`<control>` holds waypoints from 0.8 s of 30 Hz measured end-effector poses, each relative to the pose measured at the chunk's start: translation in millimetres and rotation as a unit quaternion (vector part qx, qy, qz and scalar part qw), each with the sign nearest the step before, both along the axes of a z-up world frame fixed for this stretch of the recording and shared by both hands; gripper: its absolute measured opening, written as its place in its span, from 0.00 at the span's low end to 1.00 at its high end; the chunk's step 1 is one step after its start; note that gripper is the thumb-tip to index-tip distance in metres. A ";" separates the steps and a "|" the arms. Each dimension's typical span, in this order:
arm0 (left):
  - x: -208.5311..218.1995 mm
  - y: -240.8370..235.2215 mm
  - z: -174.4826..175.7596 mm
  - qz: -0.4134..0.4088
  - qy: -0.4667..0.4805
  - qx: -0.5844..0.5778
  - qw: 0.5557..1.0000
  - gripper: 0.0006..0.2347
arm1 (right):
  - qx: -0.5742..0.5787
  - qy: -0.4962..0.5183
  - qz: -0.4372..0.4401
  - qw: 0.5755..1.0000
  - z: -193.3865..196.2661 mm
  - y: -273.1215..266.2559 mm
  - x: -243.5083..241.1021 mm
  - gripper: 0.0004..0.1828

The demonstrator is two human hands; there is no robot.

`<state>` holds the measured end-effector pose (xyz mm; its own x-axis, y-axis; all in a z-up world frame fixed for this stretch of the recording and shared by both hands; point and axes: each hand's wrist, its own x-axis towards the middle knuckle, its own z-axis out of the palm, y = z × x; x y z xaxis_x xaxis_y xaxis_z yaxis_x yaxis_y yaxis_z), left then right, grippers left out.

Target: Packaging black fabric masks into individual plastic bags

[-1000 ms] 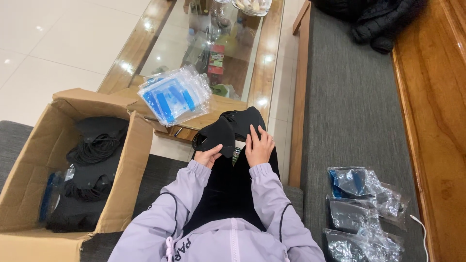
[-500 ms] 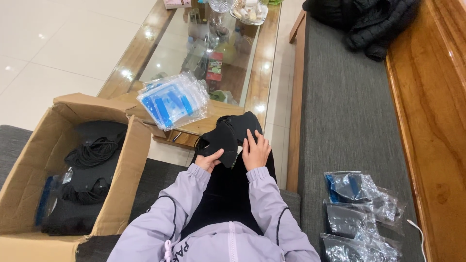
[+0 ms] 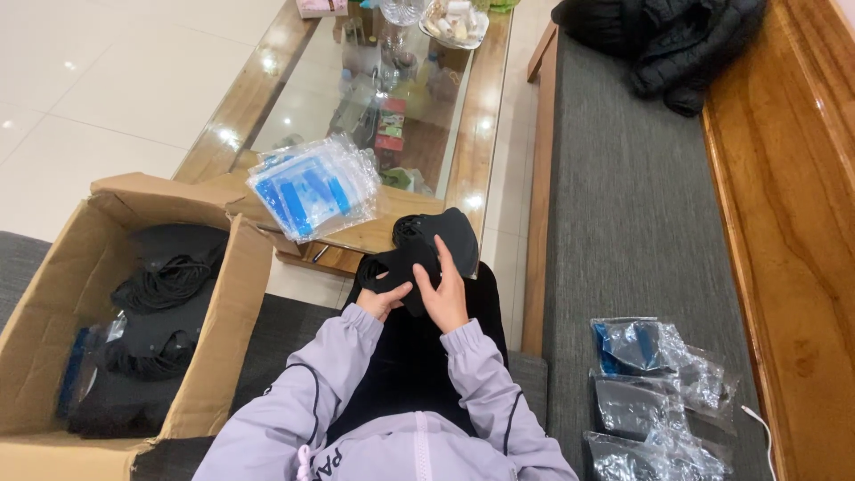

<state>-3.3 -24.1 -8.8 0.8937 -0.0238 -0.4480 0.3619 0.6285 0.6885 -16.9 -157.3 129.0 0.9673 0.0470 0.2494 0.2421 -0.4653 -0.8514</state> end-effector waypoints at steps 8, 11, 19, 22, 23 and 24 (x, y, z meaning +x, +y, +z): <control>-5.0 3.4 -4.8 -0.045 -0.028 0.049 0.997 0.25 | 0.019 0.023 -0.029 0.999 -0.3 -6.5 0.7 0.35; -3.8 4.5 -8.1 -0.049 -0.020 0.047 0.998 0.24 | 0.021 0.012 -0.018 1.000 9.7 -5.5 -1.5 0.34; -4.6 4.2 -7.5 -0.075 -0.022 0.076 0.994 0.19 | -0.107 -0.129 -0.047 0.985 1.2 -9.5 4.8 0.18; -2.2 4.9 -15.0 -0.067 -0.016 0.064 0.996 0.22 | -0.159 -0.221 -0.061 0.960 11.7 -6.2 0.7 0.08; -2.3 5.6 -12.7 -0.065 -0.018 0.066 0.996 0.22 | -0.166 -0.237 -0.060 0.955 12.6 -5.0 0.4 0.06; -2.4 6.0 -10.4 -0.064 -0.021 0.068 0.995 0.22 | -0.174 -0.253 -0.059 0.950 13.6 -3.9 0.1 0.05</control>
